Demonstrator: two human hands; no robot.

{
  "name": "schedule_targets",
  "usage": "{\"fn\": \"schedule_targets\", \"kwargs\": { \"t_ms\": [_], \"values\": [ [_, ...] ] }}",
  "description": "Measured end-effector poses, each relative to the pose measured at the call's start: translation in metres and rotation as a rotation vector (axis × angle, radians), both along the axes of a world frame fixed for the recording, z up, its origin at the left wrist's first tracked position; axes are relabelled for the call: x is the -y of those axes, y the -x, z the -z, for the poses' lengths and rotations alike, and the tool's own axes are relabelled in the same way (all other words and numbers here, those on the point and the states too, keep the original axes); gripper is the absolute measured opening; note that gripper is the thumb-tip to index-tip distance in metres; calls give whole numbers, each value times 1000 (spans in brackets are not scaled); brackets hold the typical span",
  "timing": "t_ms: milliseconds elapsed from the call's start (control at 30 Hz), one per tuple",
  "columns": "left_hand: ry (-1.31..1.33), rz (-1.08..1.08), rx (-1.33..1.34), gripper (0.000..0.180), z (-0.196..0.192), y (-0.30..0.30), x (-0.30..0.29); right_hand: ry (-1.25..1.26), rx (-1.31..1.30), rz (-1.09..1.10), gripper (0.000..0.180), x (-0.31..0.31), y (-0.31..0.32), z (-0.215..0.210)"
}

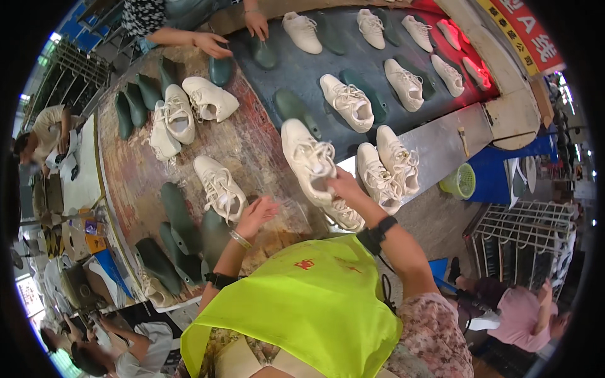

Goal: Picking up shoes and lasts from a conveyor belt and organizing them on a workstation table.

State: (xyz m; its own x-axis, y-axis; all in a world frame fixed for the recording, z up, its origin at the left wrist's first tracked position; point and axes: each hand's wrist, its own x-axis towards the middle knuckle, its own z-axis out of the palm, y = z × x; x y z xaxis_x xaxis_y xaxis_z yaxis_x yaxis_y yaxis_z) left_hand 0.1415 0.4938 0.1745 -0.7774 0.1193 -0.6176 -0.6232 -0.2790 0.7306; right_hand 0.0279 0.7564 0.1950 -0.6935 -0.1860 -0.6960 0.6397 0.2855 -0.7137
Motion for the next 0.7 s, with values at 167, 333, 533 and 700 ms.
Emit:
{"fn": "schedule_targets", "kwargs": {
  "t_ms": [167, 333, 533, 700],
  "values": [
    [-3, -158, 153, 41, -10, -16, -2, -62, -185, -100, 47, 44, 76, 43],
    [-13, -304, 182, 40, -13, -6, -9, -399, -329, -126, 37, 73, 112, 82],
    [624, -505, -210, 28, -18, 2, 8, -619, -395, -109, 31, 84, 108, 75],
    [1567, -213, -395, 45, -25, -8, 25, -721, -391, 26, 37, 97, 108, 88]
  ]
}}
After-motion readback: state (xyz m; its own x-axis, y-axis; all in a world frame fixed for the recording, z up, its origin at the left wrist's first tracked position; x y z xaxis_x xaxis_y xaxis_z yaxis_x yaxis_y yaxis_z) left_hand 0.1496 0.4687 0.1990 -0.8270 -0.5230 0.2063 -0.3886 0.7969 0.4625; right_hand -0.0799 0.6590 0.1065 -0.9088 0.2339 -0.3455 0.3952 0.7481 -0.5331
